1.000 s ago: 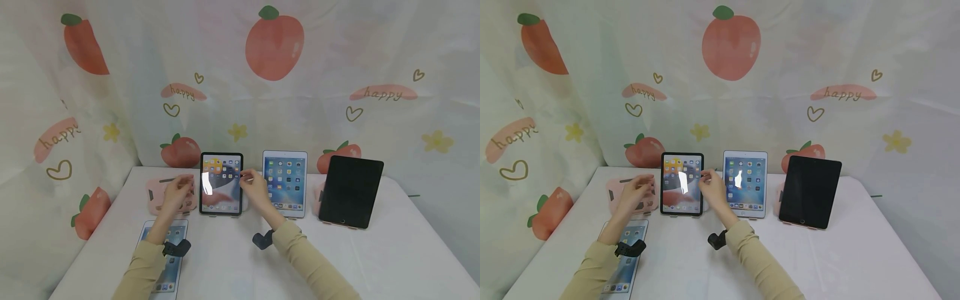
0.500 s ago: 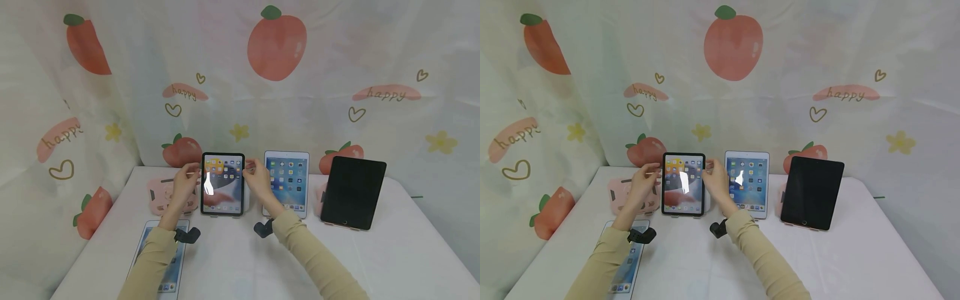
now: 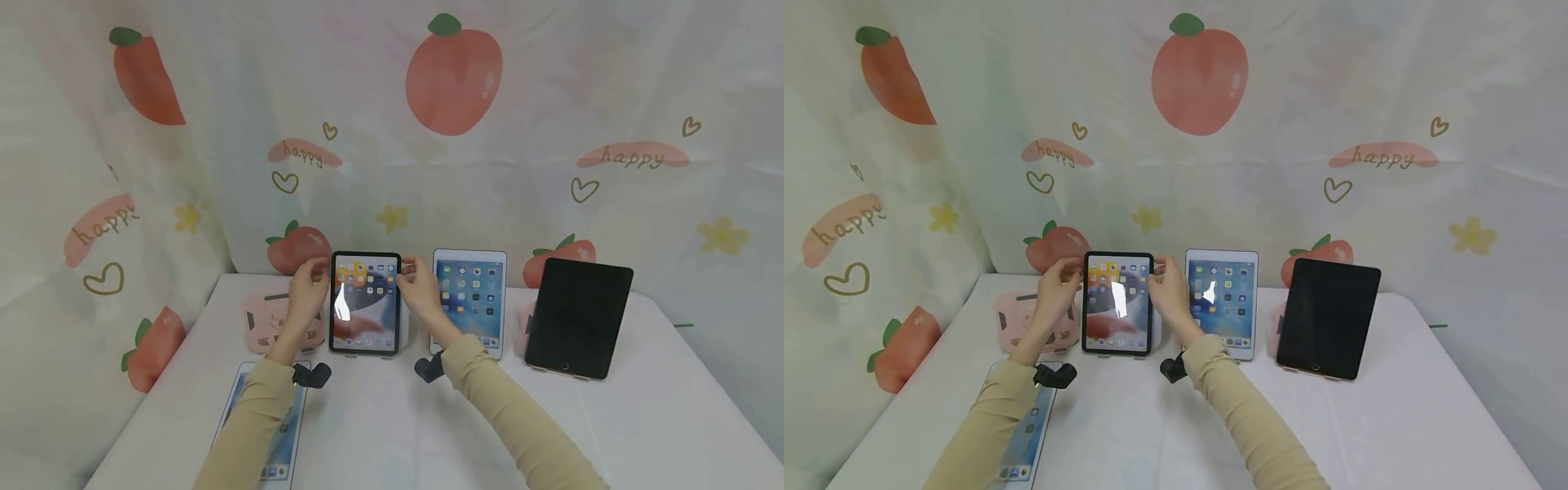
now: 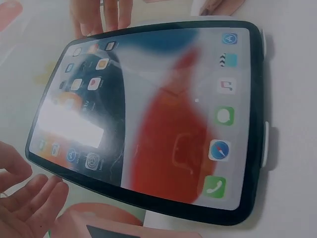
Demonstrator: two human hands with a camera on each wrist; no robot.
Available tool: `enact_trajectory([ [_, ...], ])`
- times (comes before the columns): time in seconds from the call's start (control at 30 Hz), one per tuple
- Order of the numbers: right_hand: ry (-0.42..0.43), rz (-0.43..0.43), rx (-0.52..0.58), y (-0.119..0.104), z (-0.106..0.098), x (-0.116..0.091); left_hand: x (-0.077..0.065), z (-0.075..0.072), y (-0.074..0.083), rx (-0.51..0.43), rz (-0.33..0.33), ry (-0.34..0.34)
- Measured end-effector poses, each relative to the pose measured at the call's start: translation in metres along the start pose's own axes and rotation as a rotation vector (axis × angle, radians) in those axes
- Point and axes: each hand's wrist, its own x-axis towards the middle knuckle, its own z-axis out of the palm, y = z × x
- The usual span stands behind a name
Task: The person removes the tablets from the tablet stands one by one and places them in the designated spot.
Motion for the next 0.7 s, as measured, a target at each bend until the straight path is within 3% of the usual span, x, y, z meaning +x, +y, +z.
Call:
enact_trajectory([
  [0.3, 0.017, 0.007, 0.012, 0.0037, 0.0041, 0.0061, 0.0088, 0.0052, 0.0043, 0.033, -0.028, -0.010],
  [0.7, 0.065, -0.023, 0.064, 0.0073, 0.0077, 0.0096, 0.0105, 0.0090, 0.0047, 0.064, -0.035, 0.014],
])
